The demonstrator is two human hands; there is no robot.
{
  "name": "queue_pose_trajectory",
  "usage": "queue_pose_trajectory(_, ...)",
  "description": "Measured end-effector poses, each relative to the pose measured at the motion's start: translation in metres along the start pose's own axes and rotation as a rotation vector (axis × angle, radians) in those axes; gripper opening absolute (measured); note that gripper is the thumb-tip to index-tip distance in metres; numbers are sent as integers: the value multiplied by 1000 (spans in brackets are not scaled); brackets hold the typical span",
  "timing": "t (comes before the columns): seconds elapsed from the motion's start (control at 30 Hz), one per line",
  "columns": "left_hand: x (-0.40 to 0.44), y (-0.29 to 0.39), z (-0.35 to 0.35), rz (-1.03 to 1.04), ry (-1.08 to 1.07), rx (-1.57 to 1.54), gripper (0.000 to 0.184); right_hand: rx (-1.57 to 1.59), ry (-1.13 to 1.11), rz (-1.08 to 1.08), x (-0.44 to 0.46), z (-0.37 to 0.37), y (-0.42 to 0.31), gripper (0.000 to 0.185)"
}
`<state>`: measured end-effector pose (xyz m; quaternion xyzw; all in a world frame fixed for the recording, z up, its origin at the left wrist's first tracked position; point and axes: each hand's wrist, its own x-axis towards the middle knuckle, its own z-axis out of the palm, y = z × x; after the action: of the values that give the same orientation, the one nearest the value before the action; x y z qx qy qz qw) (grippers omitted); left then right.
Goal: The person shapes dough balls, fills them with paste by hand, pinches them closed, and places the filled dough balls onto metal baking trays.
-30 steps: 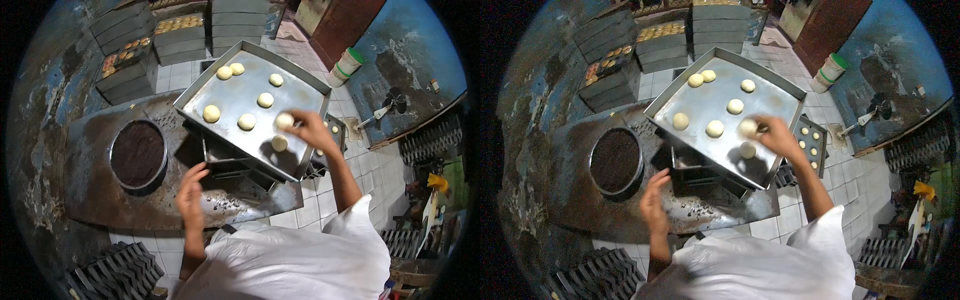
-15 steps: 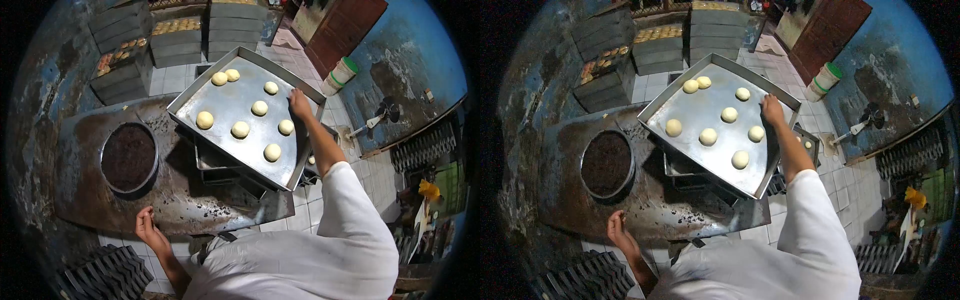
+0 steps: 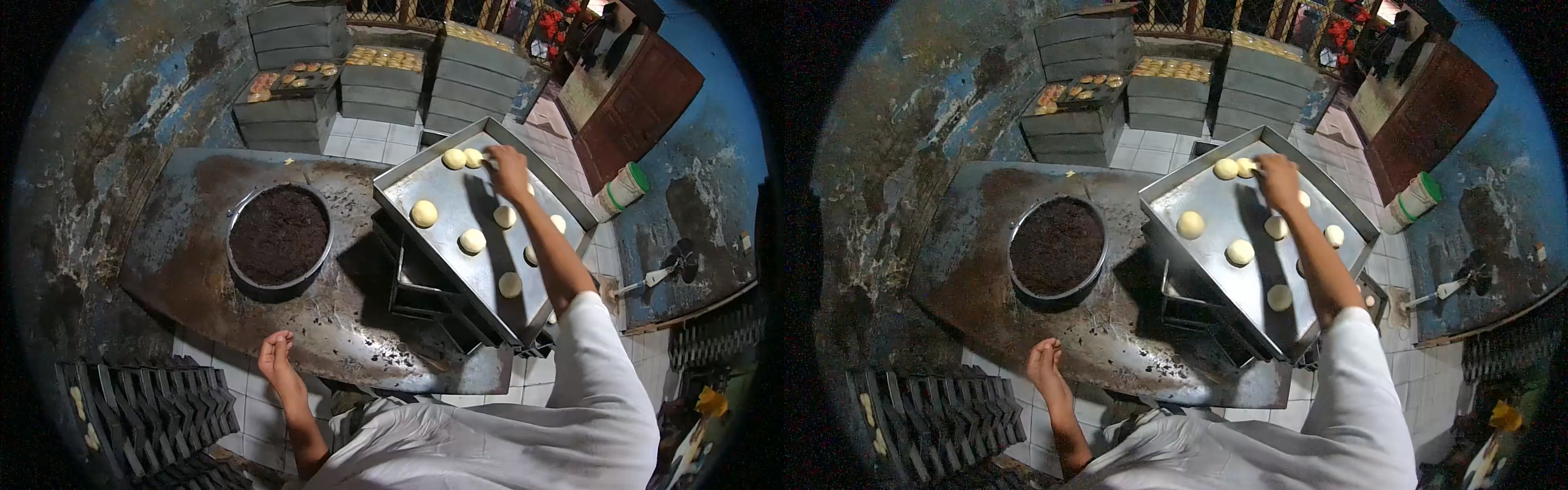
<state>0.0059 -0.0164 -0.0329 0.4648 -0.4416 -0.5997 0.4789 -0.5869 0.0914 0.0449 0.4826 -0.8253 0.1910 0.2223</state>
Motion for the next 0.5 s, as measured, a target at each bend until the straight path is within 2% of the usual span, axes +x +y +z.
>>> queue_pose_trajectory(0.07, -4, 15, 18, 65, -49, 19, 14, -263, -239, -121, 23, 28, -31, 33)
queue_pose_trajectory(0.1, -6, 19, 25, 78, -38, 27, 14, -306, -247, -139, 25, 60, -28, 30)
queue_pose_trajectory(0.17, -12, 29, 34, 103, -115, 30, 13, -378, -232, -64, 31, 67, -46, 25)
queue_pose_trajectory(0.2, -15, 30, 38, 93, -118, 15, 13, -357, -229, -72, 35, 57, -59, 25)
queue_pose_trajectory(0.27, -21, 32, 47, 86, -184, -9, 12, -237, -377, 98, 39, 26, -72, 24)
queue_pose_trajectory(0.3, -22, 34, 53, 82, -227, -9, 12, -233, -379, 93, 37, 16, -74, 24)
queue_pose_trajectory(0.33, -21, 37, 61, 81, -225, -12, 12, 199, -346, 249, 33, 6, -74, 25)
queue_pose_trajectory(0.37, -20, 41, 73, 120, -322, -5, 13, 624, -299, 400, 27, -10, -73, 27)
queue_pose_trajectory(0.47, -23, 60, 132, 175, -510, -113, 24, 1092, -459, 379, -8, -100, -128, 32)
queue_pose_trajectory(0.5, -26, 67, 153, 197, -580, -173, 36, 1229, -470, 400, -26, -122, -153, 31)
